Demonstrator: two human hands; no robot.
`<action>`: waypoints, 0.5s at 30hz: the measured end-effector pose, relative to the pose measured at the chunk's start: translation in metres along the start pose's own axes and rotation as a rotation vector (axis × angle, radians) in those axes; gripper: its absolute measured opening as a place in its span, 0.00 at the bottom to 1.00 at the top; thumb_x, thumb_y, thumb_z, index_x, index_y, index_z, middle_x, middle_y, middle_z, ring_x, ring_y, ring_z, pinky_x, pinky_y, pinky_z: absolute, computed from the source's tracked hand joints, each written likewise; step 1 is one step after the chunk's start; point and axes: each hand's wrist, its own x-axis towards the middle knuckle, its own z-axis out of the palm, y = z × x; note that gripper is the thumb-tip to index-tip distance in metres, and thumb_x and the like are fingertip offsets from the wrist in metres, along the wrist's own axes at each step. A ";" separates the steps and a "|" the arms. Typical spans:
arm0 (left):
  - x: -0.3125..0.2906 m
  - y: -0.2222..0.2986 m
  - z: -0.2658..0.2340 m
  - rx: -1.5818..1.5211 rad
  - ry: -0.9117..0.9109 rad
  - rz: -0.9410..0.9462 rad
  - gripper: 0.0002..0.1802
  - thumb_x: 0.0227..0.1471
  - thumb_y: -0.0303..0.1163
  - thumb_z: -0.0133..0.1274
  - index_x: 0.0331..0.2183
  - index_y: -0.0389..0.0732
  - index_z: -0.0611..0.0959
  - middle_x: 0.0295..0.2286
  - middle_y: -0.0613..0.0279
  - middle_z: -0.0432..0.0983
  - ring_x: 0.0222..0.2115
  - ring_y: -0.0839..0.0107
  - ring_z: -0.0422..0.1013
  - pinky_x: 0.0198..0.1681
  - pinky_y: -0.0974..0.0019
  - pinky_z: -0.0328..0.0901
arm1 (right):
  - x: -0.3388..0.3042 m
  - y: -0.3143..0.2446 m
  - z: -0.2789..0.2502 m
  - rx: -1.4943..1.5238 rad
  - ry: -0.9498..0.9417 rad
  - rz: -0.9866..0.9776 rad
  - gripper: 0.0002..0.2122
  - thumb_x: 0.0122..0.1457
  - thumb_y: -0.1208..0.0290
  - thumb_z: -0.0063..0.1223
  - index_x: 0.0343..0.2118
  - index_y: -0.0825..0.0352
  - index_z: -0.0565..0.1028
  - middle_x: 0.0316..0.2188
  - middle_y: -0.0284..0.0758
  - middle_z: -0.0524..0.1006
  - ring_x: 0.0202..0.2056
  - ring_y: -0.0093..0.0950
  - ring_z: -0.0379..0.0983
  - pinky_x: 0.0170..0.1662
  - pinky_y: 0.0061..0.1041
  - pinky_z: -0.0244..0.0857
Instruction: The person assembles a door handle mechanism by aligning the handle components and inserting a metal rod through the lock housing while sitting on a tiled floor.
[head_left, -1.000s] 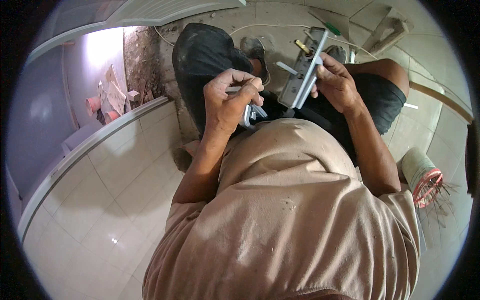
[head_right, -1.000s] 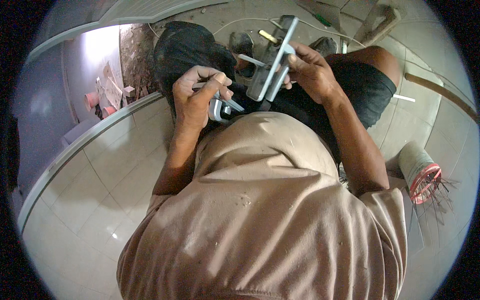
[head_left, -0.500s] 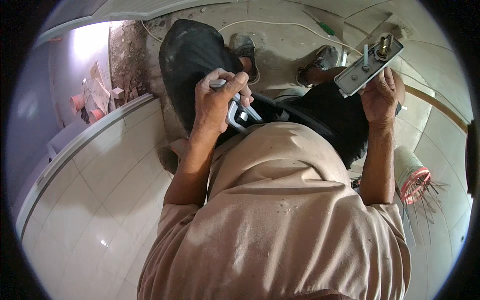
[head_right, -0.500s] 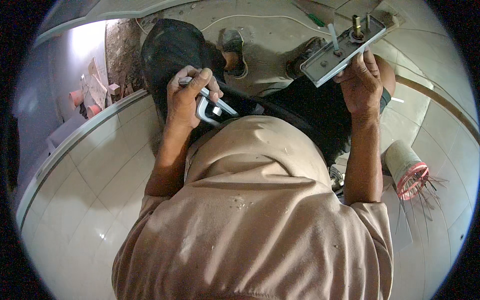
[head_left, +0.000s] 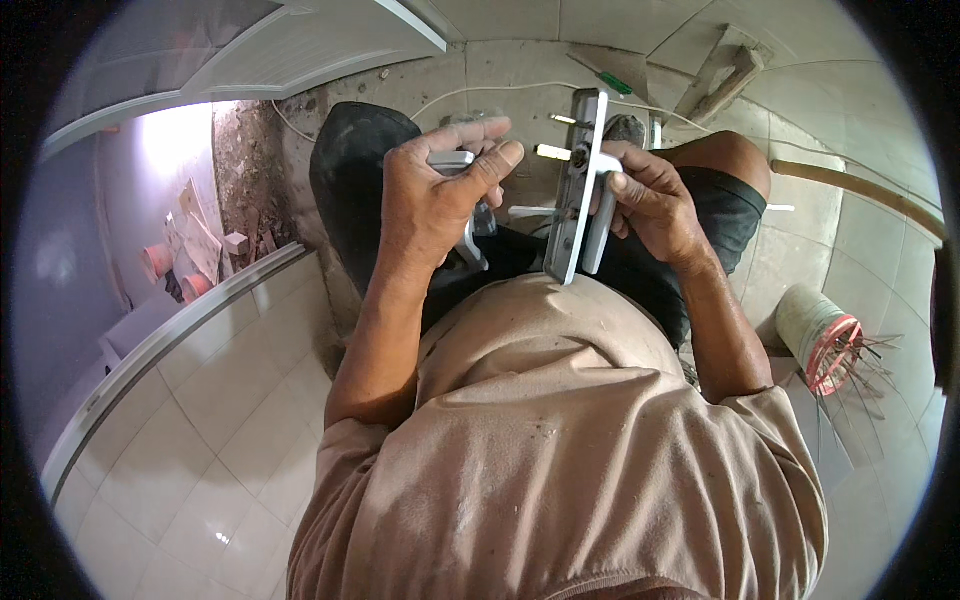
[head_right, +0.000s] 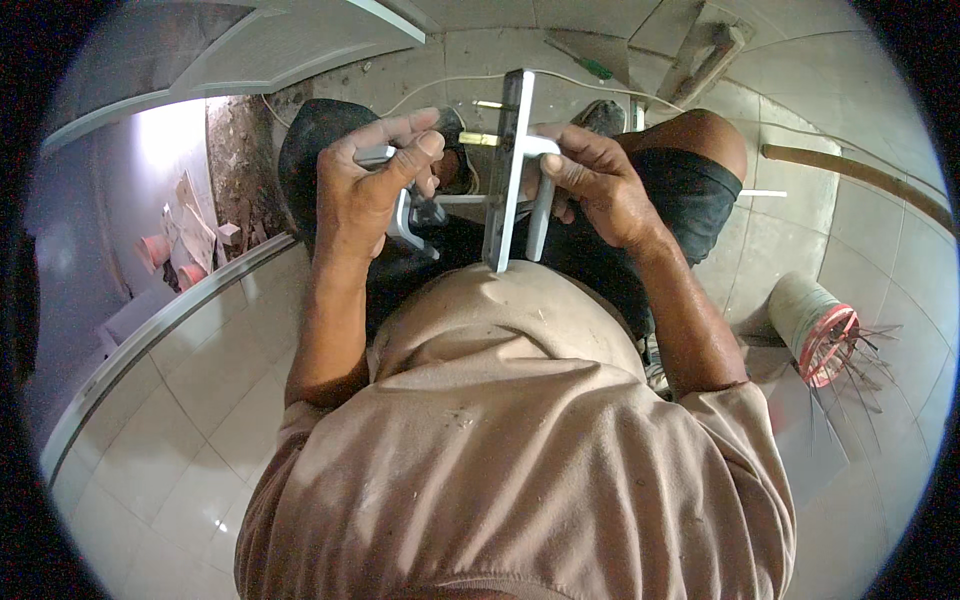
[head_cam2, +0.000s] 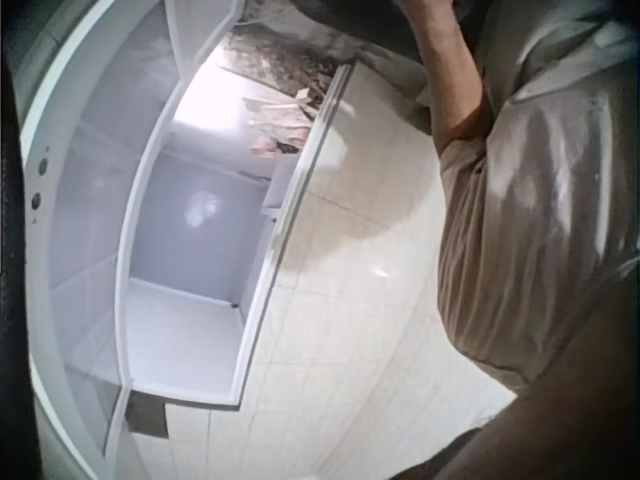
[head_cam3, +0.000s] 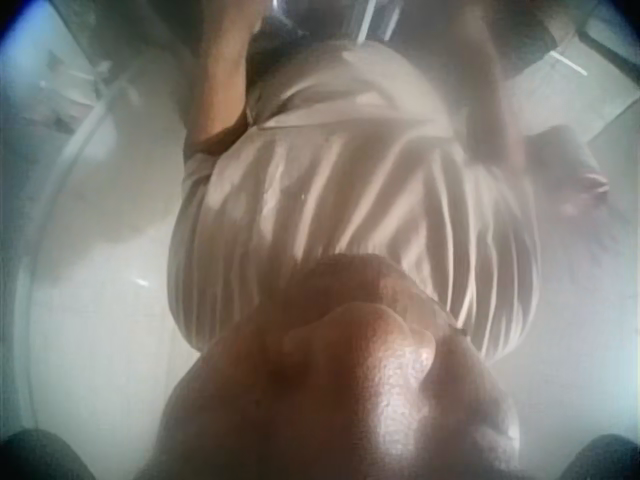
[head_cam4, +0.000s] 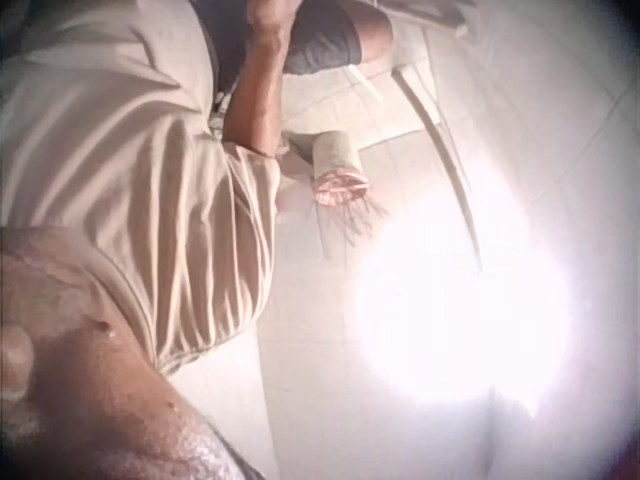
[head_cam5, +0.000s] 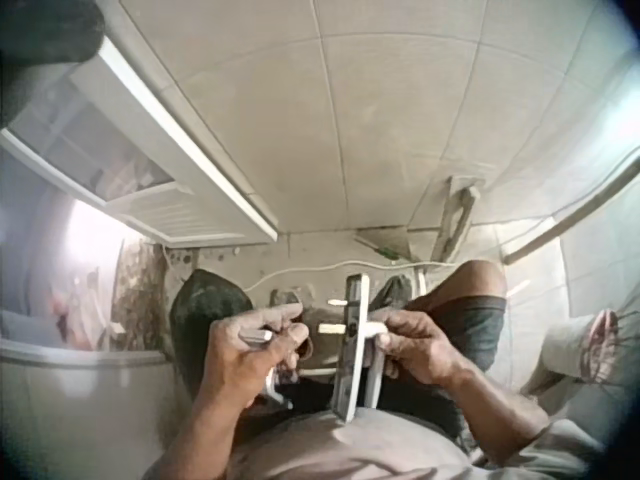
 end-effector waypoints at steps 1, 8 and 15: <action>0.000 0.000 0.000 -0.006 0.000 0.006 0.20 0.52 0.33 0.66 0.43 0.28 0.85 0.24 0.61 0.80 0.22 0.77 0.74 0.28 0.74 0.68 | 0.000 0.002 0.003 -0.004 0.008 0.024 0.18 0.66 0.60 0.54 0.54 0.66 0.75 0.28 0.32 0.79 0.23 0.17 0.70 0.24 0.17 0.62; 0.002 0.005 0.001 0.076 -0.019 -0.033 0.16 0.50 0.30 0.64 0.39 0.28 0.86 0.24 0.59 0.80 0.21 0.76 0.73 0.27 0.74 0.67 | -0.001 0.004 0.013 -0.141 -0.064 0.029 0.17 0.67 0.60 0.53 0.53 0.64 0.76 0.27 0.27 0.78 0.23 0.16 0.68 0.25 0.17 0.62; 0.004 0.009 -0.001 0.169 -0.033 -0.016 0.12 0.49 0.28 0.62 0.34 0.29 0.86 0.23 0.57 0.80 0.21 0.75 0.74 0.26 0.73 0.69 | 0.001 0.003 0.018 -0.160 -0.068 0.070 0.14 0.68 0.62 0.51 0.51 0.64 0.77 0.26 0.26 0.77 0.22 0.15 0.67 0.25 0.16 0.60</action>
